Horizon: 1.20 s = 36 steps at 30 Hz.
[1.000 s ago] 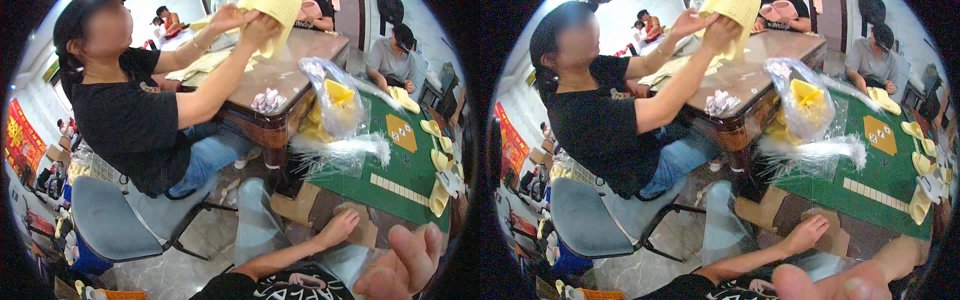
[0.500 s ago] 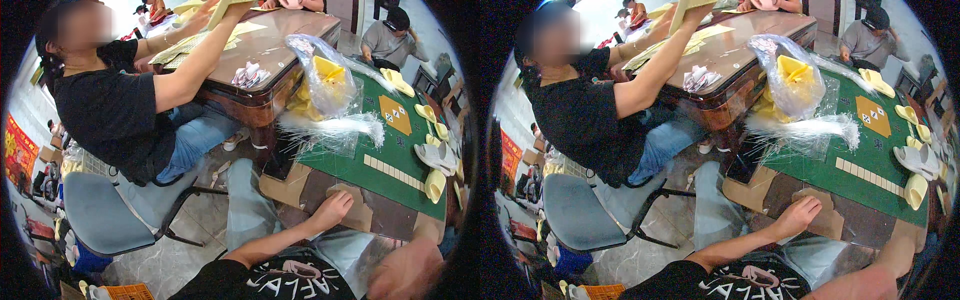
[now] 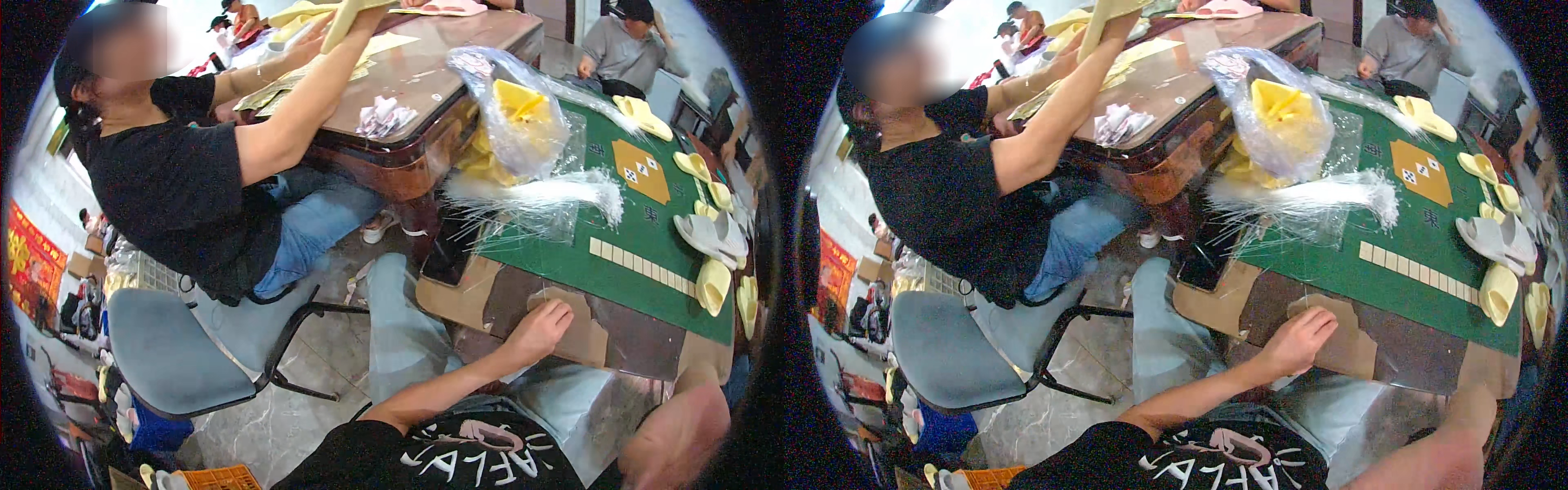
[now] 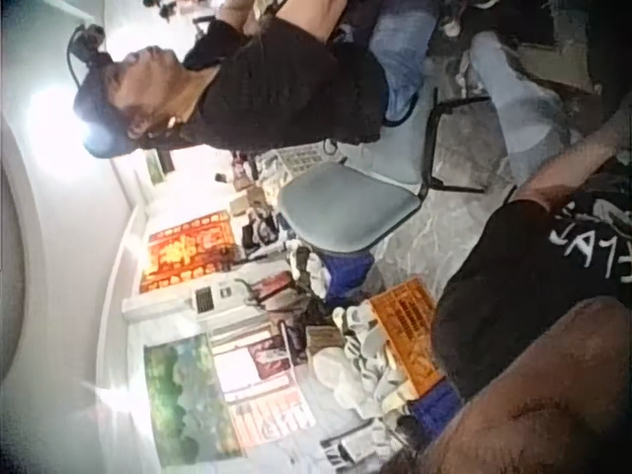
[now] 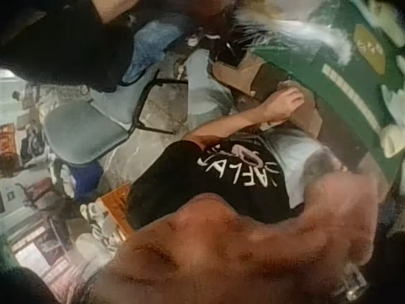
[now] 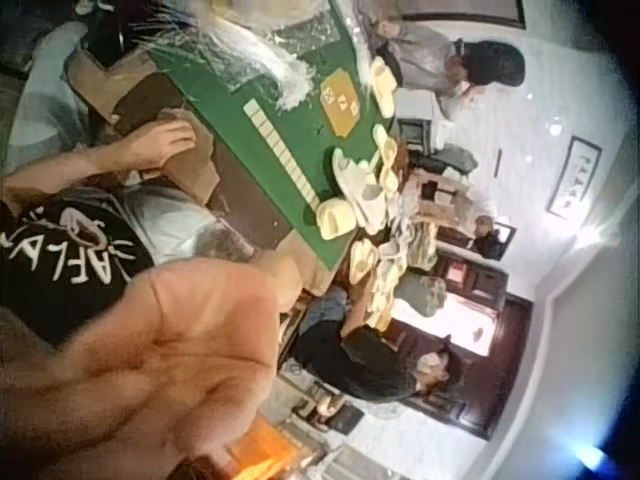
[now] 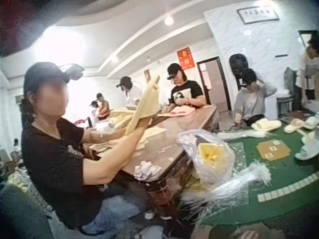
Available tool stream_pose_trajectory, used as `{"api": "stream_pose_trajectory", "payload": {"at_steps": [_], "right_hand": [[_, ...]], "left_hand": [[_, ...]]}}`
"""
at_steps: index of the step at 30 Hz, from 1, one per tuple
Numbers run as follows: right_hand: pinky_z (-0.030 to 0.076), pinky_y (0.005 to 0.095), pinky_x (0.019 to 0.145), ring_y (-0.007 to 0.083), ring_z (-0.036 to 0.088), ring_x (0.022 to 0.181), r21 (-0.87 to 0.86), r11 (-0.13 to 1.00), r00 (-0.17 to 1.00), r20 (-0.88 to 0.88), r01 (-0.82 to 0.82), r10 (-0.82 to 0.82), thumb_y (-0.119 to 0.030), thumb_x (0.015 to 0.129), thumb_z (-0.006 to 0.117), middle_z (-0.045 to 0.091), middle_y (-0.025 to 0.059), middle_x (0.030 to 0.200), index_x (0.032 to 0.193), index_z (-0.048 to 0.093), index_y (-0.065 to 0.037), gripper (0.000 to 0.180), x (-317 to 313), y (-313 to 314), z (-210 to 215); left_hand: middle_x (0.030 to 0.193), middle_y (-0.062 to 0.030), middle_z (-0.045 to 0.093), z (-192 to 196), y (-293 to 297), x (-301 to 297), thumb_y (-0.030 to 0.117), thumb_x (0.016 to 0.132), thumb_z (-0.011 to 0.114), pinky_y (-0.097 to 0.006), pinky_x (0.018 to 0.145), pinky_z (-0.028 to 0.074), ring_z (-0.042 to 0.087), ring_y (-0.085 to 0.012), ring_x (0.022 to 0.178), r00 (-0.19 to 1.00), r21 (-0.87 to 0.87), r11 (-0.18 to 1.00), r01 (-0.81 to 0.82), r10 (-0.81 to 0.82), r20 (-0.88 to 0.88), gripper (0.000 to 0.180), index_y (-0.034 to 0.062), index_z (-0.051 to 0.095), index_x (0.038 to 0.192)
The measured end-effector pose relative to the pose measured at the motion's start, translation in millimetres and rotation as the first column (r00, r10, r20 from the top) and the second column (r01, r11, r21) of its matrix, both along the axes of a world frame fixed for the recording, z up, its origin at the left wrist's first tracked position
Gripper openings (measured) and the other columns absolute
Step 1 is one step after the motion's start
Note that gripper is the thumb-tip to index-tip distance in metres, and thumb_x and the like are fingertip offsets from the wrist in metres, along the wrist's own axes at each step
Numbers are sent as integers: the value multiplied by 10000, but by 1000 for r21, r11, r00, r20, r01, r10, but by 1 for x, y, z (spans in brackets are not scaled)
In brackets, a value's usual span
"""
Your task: The person secures slippers together in pairs by threading plastic fasteners through them by hand.
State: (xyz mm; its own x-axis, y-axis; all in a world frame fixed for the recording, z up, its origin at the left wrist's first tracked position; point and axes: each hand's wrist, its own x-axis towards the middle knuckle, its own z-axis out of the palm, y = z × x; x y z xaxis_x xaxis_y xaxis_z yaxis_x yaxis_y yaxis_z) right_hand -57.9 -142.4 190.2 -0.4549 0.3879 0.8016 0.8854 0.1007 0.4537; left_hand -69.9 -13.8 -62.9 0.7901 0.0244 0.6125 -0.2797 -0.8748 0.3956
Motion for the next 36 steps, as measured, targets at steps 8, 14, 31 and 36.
{"api": "stream_pose_trajectory", "payload": {"at_steps": [8, 14, 31, 36], "right_hand": [[443, 315, 797, 187, 613, 738, 33, 988, 983, 114, -149, 144, -216, 837, 562, 612, 49, 816, 930, 629, -96, 166, 5, -11, -6], [447, 299, 788, 194, 625, 714, 64, 927, 902, 267, -369, 340, -254, 852, 550, 623, 71, 784, 912, 654, -78, 213, 17, 12, -3], [484, 401, 750, 234, 609, 796, -594, 804, 998, -66, -31, -11, -113, 618, 589, 594, 103, 894, 868, 615, -29, 265, 32, 55, -64], [487, 410, 728, 231, 592, 727, -713, 701, 963, -200, -15, -182, -97, 613, 569, 585, 73, 828, 846, 598, -50, 239, 47, 62, -98]], "left_hand": [[1070, -144, 530, 2, 9, -6, 4, 564, 591, -344, 933, 406, 484, -298, 1059, 998, 6, 1000, -31, 31, -51, 465, -43, 544, 1025], [1070, -152, 524, -9, 3, 4, 43, 674, 523, -360, 923, 411, 481, -299, 1062, 999, -23, 1000, -13, 13, -31, 377, -62, 536, 1036], [997, -133, 568, -13, -5, 2, 100, 646, 564, -346, 948, 371, 485, -274, 1062, 999, -530, 848, 19, 4, 41, 264, -16, 599, 880], [1011, -86, 577, -51, -13, 19, 163, 669, 605, -337, 959, 344, 493, -222, 1058, 990, -79, 995, -59, 48, -131, 278, 35, 587, 915]]}}
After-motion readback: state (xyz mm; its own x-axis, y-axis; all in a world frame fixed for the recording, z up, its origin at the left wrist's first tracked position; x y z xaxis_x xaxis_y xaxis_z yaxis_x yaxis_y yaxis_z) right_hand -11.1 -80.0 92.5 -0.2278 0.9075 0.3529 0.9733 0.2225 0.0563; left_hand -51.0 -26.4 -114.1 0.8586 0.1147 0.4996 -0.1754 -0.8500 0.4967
